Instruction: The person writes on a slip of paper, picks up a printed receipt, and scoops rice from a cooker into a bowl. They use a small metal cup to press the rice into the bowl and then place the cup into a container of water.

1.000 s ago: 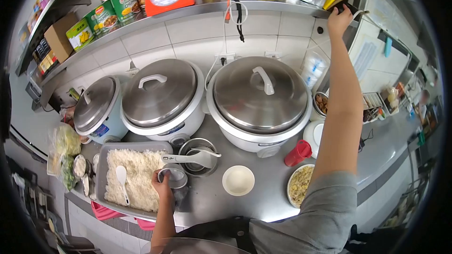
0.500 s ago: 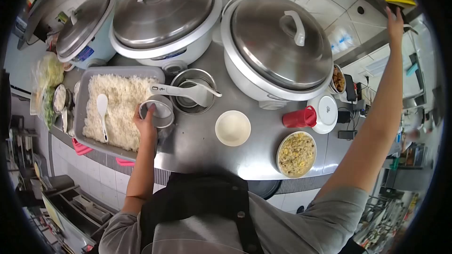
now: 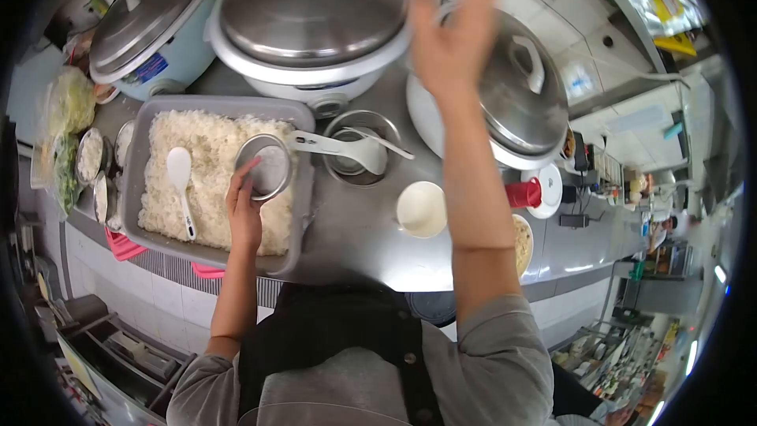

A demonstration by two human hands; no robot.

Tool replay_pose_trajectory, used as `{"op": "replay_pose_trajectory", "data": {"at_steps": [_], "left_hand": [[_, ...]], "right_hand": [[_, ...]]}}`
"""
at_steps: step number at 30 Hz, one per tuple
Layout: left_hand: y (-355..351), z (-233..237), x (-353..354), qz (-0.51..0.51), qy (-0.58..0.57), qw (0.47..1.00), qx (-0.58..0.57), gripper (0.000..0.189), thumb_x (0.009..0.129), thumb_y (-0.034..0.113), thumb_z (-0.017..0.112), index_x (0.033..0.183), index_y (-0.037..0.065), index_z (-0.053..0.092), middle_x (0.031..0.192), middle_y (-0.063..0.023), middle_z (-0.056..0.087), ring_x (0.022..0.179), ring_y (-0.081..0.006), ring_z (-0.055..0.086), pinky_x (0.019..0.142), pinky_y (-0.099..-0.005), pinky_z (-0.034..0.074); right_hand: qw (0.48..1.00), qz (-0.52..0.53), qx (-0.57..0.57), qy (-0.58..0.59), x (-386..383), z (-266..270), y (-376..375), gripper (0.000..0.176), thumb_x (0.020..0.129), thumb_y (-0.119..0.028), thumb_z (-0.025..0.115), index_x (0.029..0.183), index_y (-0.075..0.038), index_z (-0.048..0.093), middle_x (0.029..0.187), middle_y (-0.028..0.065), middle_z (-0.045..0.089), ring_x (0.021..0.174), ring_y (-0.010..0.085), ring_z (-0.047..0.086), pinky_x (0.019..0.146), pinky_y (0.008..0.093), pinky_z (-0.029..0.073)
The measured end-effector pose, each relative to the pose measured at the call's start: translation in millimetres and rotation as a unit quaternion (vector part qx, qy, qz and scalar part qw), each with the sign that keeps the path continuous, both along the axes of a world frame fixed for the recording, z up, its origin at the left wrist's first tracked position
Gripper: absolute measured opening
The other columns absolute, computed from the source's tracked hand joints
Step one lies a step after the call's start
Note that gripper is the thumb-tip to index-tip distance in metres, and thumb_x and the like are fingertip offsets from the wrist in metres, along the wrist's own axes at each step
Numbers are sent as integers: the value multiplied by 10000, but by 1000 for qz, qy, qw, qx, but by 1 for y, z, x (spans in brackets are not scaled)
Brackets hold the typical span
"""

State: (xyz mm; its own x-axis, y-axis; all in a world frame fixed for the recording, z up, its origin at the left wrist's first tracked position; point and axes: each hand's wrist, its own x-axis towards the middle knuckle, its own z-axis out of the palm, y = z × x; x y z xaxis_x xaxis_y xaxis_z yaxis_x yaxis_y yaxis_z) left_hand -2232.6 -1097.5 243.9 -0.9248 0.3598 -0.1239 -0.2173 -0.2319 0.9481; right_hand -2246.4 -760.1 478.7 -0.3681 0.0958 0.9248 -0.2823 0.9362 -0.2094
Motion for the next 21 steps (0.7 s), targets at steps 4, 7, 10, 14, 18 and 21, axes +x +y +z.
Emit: {"op": "replay_pose_trajectory", "data": {"at_steps": [4, 7, 10, 14, 18, 21], "left_hand": [[-51, 4, -17, 12, 155, 973, -168, 383, 989, 105, 529, 1368, 74, 573, 1462, -95, 482, 1332, -247, 460, 1121, -392, 372], [-100, 17, -12, 49, 129, 982, -126, 730, 796, 229, 814, 1429, 52, 496, 1481, -175, 462, 1374, -308, 422, 1168, -444, 300], [-163, 17, -6, 91, 209, 945, -234, 1088, 604, 346, 948, 1487, 38, 390, 1472, -237, 435, 1387, -368, 401, 1167, -459, 306], [-207, 16, 0, 109, 186, 951, -220, 1044, 608, 390, 937, 1447, 45, 421, 1440, -226, 420, 1352, -425, 409, 1130, -467, 350], [-225, -10, -12, 152, 299, 892, -304, 1030, 596, 392, 923, 1442, 72, 429, 1411, -210, 441, 1334, -405, 428, 1108, -484, 353], [-227, -7, -27, 140, 323, 868, -349, 1033, 566, 384, 905, 1443, 89, 443, 1401, -192, 465, 1290, -375, 480, 1068, -483, 372]], "right_hand": [[989, -2, 66, -131, -183, -52, -20, 607, 890, -320, 710, 1372, -7, 514, 1442, 240, 472, 1368, 400, 422, 1142, 438, 345], [951, -62, 68, -296, -276, -111, 27, 675, 917, -416, 658, 1378, 53, 508, 1370, 266, 550, 1306, 429, 497, 1120, 433, 382], [843, -129, 339, -397, -312, -117, 65, 415, 985, -169, 525, 1371, -306, 594, 1235, 243, 630, 1167, 381, 606, 977, 453, 500], [892, 2, 104, -439, -323, -108, 96, 391, 957, -342, 635, 1214, -55, 701, 1239, 221, 660, 1177, 356, 609, 1017, 414, 454], [895, -11, 16, -446, -307, -69, 89, 521, 962, -412, 644, 1238, 29, 659, 1212, 198, 686, 1166, 272, 625, 1056, 367, 420], [936, -24, 23, -350, -307, -38, 51, 543, 975, -389, 636, 1274, 63, 616, 1253, 211, 657, 1199, 273, 601, 1082, 356, 390]]}}
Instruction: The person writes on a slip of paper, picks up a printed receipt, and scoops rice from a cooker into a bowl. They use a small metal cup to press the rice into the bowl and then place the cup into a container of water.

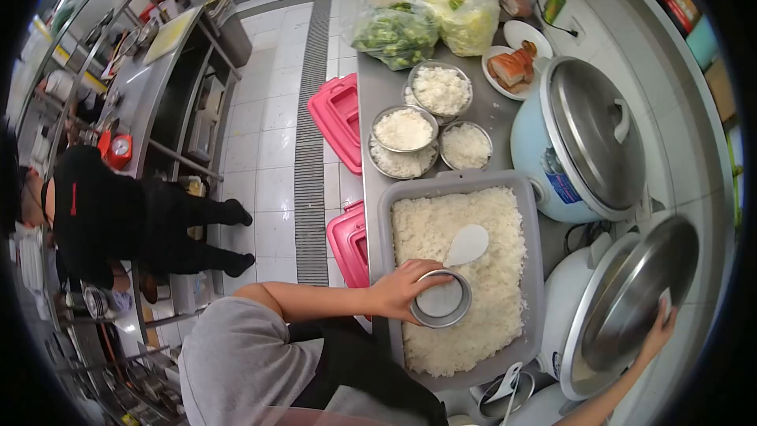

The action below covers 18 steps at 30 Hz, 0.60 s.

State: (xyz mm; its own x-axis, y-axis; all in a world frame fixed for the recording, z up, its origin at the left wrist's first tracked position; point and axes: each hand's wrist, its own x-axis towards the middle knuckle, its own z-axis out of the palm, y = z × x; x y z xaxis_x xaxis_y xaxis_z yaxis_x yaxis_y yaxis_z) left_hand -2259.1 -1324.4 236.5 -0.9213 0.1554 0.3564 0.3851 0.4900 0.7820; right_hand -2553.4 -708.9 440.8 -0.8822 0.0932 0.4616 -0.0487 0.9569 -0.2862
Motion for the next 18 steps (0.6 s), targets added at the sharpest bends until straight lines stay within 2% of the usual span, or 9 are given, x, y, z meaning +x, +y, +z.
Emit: {"op": "replay_pose_trajectory", "data": {"at_steps": [2, 4, 6, 8, 10, 12, 15, 18], "left_hand": [[2, 2, -1, -22, 28, 999, -6, 1028, 570, 394, 900, 1440, 88, 448, 1395, -188, 477, 1286, -378, 484, 1066, -482, 375], [4, 0, 1, -17, 36, 999, -16, 1022, 574, 400, 895, 1440, 87, 451, 1391, -184, 486, 1283, -376, 489, 1061, -482, 382], [1, -4, 3, 6, 27, 999, -35, 1016, 581, 401, 891, 1441, 84, 453, 1388, -179, 493, 1282, -370, 495, 1051, -484, 391], [2, -1, 3, 20, 20, 999, -24, 905, 590, 392, 889, 1353, 87, 508, 1395, -190, 488, 1281, -382, 493, 1031, -490, 407], [4, -2, 1, 30, 28, 999, -13, 783, 602, 383, 886, 1243, 90, 545, 1401, -204, 482, 1278, -396, 492, 1013, -495, 420], [4, -10, 3, 38, 46, 998, -7, 654, 614, 372, 882, 1111, 92, 562, 1405, -219, 477, 1274, -413, 490, 996, -500, 430], [6, -8, 3, 62, 25, 997, 28, 575, 547, 285, 904, 925, 79, 524, 1416, -229, 461, 1287, -424, 468, 1006, -505, 416], [3, -10, 2, 57, 39, 997, 16, 564, 627, 348, 880, 980, 92, 522, 1384, -243, 491, 1254, -425, 503, 979, -499, 439]], "right_hand": [[993, 56, -63, -79, -14, 28, -40, 581, 979, -374, 634, 1305, 102, 568, 1320, 231, 611, 1257, 296, 562, 1103, 358, 364], [996, 75, -30, -25, -43, 29, -85, 587, 989, -366, 619, 1314, 118, 551, 1352, 245, 585, 1294, 309, 532, 1111, 359, 353], [990, 117, 65, 39, -97, 17, -104, 588, 995, -371, 609, 1322, 114, 546, 1362, 260, 575, 1303, 315, 529, 1107, 361, 362], [990, 134, 37, -28, -126, 27, -170, 622, 991, -394, 608, 1346, 110, 524, 1375, 272, 560, 1318, 325, 519, 1107, 366, 369], [988, 147, 49, -1, -174, 21, -201, 675, 981, -435, 609, 1371, 104, 498, 1380, 284, 549, 1331, 354, 505, 1110, 378, 372], [988, 131, 84, 10, -190, 26, -251, 758, 956, -536, 593, 1374, 90, 503, 1354, 293, 562, 1308, 390, 517, 1086, 398, 392], [988, 79, 133, 5, -225, 10, -289, 844, 926, -624, 572, 1387, 79, 496, 1365, 286, 558, 1312, 405, 505, 1089, 409, 391], [994, 47, 96, -29, -262, -7, -301, 917, 901, -711, 517, 1408, 52, 489, 1384, 277, 547, 1327, 405, 492, 1105, 424, 377]]}}
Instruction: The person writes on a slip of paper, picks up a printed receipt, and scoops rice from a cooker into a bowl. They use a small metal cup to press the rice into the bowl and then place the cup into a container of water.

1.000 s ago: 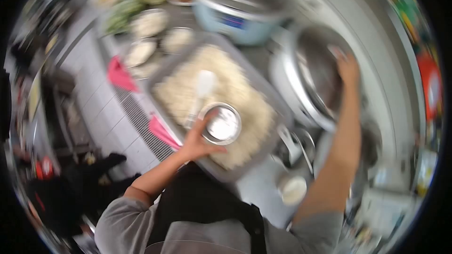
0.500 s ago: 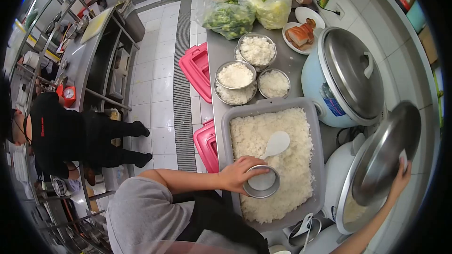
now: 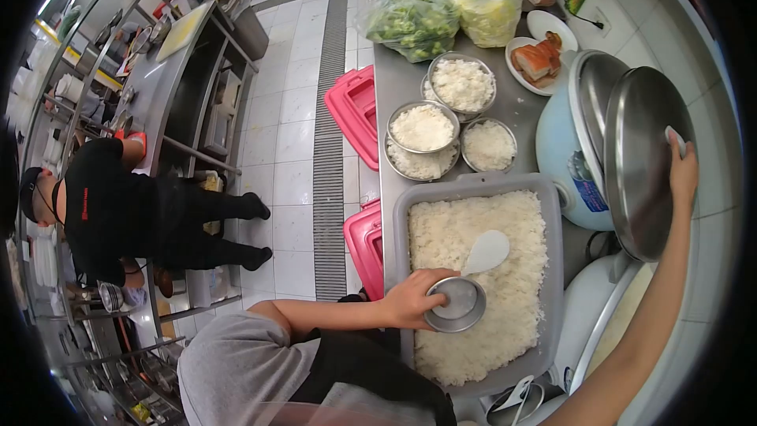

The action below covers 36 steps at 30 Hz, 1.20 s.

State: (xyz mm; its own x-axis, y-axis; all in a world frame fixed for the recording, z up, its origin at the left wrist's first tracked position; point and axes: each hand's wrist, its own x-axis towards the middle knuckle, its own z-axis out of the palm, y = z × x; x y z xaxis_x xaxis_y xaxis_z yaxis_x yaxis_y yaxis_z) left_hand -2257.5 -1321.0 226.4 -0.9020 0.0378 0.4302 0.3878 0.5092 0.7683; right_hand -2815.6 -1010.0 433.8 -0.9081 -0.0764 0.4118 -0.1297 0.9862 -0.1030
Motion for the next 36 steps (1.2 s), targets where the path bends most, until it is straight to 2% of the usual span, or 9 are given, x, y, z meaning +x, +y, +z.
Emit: {"op": "replay_pose_trajectory", "data": {"at_steps": [6, 12, 15, 18, 21, 27, 31, 33, 36], "left_hand": [[0, 0, -1, 3, -9, 1000, 3, 568, 617, 338, 877, 961, 87, 501, 1373, -249, 499, 1241, -420, 515, 959, -492, 448], [0, 0, -1, 2, -14, 1000, 9, 577, 606, 327, 878, 953, 80, 490, 1383, -254, 491, 1246, -427, 508, 956, -487, 448], [0, -1, 0, -5, -16, 1000, 2, 579, 609, 330, 879, 953, 79, 487, 1392, -259, 483, 1254, -428, 503, 964, -489, 443], [1, 0, -1, 0, -10, 1000, -6, 572, 606, 325, 883, 957, 81, 502, 1385, -266, 486, 1235, -436, 513, 957, -496, 449], [6, -7, -3, 6, -6, 1000, -6, 570, 585, 309, 888, 962, 83, 525, 1361, -259, 512, 1201, -444, 531, 944, -502, 458], [12, 5, -7, 4, -27, 995, -95, 606, 498, 255, 915, 972, 96, 573, 1299, -236, 560, 1140, -429, 558, 924, -504, 463], [21, 1, -5, 2, -2, 995, -97, 622, 500, 291, 944, 958, 80, 581, 1210, -225, 580, 1101, -418, 566, 911, -486, 468], [25, 4, -1, 8, -2, 994, -110, 634, 523, 321, 959, 969, 82, 577, 1179, -219, 580, 1082, -412, 568, 893, -479, 471], [29, 0, 2, -1, 12, 993, -120, 699, 531, 371, 965, 1015, 61, 568, 1175, -217, 580, 1077, -405, 567, 902, -480, 462]], "right_hand": [[998, -41, 45, 21, -59, -30, 25, 890, 928, -737, 396, 1475, -35, 432, 1427, 241, 524, 1343, 392, 482, 1118, 467, 352], [997, -26, 78, -7, -86, -49, 51, 651, 988, -596, 374, 1451, -143, 439, 1412, 176, 554, 1303, 425, 500, 1037, 485, 409], [995, -41, 77, -55, -57, -38, 28, 583, 1026, -459, 383, 1474, -88, 415, 1437, 199, 517, 1344, 398, 465, 1081, 457, 378], [987, 161, -1, -1, -166, -88, 112, 556, 1039, -348, 421, 1506, -50, 379, 1468, 211, 471, 1395, 360, 410, 1147, 421, 316], [979, 188, -50, -54, -45, -24, 51, 568, 1010, -276, 507, 1535, -108, 368, 1540, 203, 374, 1421, 357, 374, 1183, 417, 290], [956, 219, 182, 74, 116, 63, 40, 624, 964, -408, 604, 1500, -150, 414, 1515, 181, 417, 1386, 366, 413, 1149, 419, 335], [949, 250, 171, 81, 217, 99, 72, 573, 855, -364, 744, 1238, 42, 614, 1268, 277, 612, 1182, 369, 592, 1036, 427, 450], [977, 176, 114, -46, 243, 101, 113, 656, 841, -358, 765, 1322, 34, 551, 1441, 224, 502, 1277, 339, 524, 1106, 403, 394], [987, 40, -42, -149, 282, 68, 177, 495, 956, -353, 631, 1347, -55, 572, 1359, 187, 580, 1234, 333, 569, 1047, 414, 444]]}}
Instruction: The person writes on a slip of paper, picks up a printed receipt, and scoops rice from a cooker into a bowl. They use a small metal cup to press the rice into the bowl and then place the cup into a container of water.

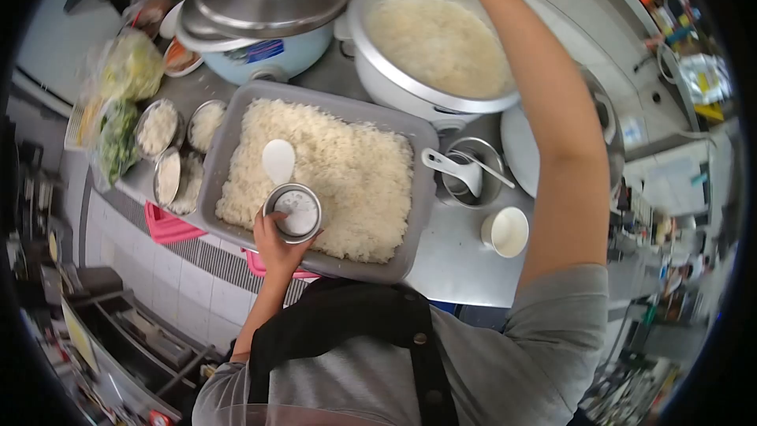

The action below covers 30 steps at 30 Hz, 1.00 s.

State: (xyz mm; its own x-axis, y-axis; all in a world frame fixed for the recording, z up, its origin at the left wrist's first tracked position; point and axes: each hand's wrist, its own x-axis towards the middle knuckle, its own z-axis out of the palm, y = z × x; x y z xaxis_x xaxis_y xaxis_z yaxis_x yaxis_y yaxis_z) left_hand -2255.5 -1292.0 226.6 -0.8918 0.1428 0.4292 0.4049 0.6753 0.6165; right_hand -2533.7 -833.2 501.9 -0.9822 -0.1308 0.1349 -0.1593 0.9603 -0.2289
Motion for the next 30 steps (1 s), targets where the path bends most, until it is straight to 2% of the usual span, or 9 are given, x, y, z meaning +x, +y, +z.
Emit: {"op": "replay_pose_trajectory", "data": {"at_steps": [3, 6, 8, 10, 12, 15, 20, 24, 30], "left_hand": [[0, 0, -1, -4, 6, 1000, 3, 740, 514, 363, 976, 1031, 44, 555, 1102, -195, 582, 1027, -399, 570, 869, -471, 465], [-4, -13, 2, 4, -22, 998, 54, 783, 486, 330, 996, 1047, 27, 540, 1000, -158, 559, 957, -377, 563, 825, -438, 462], [-8, -19, 3, 7, -54, 992, 116, 804, 512, 238, 987, 1121, 25, 508, 1058, -128, 547, 1009, -312, 562, 895, -402, 455], [-9, -24, 3, 13, -52, 987, 152, 836, 521, 166, 981, 1178, 29, 482, 1126, -109, 533, 1074, -283, 546, 970, -387, 439], [-8, -30, 2, 4, -31, 988, 150, 885, 509, 158, 987, 1221, 33, 477, 1194, -109, 521, 1133, -279, 529, 1012, -394, 424], [-1, -23, 3, -24, -24, 989, 142, 924, 498, 154, 993, 1251, 35, 471, 1215, -110, 520, 1154, -276, 531, 1029, -401, 424], [4, -2, -5, -51, -116, 965, 228, 1097, 500, 204, 1000, 1374, 52, 355, 1344, -116, 415, 1259, -288, 482, 1076, -423, 422], [20, 17, -13, -110, -62, 974, 187, 1097, 514, 254, 1000, 1378, 51, 354, 1332, -124, 416, 1249, -284, 486, 1064, -426, 431], [57, 20, 3, -277, -220, 889, 290, 1107, 506, 275, 1003, 1383, 24, 376, 1351, -155, 486, 1249, -287, 527, 1062, -429, 443]], "right_hand": [[982, -69, 141, -105, 44, -41, 45, 421, 948, -347, 642, 1260, -65, 650, 1224, 192, 662, 1163, 318, 617, 997, 404, 477], [985, -79, -153, 19, 130, -67, 24, 298, 926, -289, 672, 1056, -24, 713, 981, 140, 725, 920, 243, 673, 830, 368, 517], [978, -106, -170, 54, 199, -81, 8, 232, 905, -235, 687, 929, -6, 708, 807, 106, 699, 775, 190, 625, 727, 341, 489], [928, -231, -291, -39, 266, -113, -4, 203, 880, -203, 703, 880, -1, 696, 749, 101, 672, 735, 169, 582, 693, 339, 465], [926, -282, -228, -105, 312, -150, -5, 186, 850, -177, 718, 912, -1, 704, 791, 118, 682, 781, 211, 628, 723, 354, 484], [948, -316, -5, -15, 361, -249, 27, 197, 824, -82, 675, 1011, -34, 707, 1034, 134, 672, 987, 292, 639, 829, 436, 490], [918, -365, 154, -11, 356, -255, 8, 318, 787, 28, 610, 1084, -64, 681, 1186, 135, 585, 1148, 311, 548, 939, 524, 443], [926, -335, 172, 26, 335, -273, 3, 193, 836, -47, 585, 1004, -43, 680, 1117, 125, 632, 1126, 290, 560, 939, 466, 443], [901, -324, 267, -110, 334, -291, 30, 199, 884, -125, 550, 990, -91, 715, 1001, 116, 725, 1067, 274, 612, 922, 467, 437]]}}
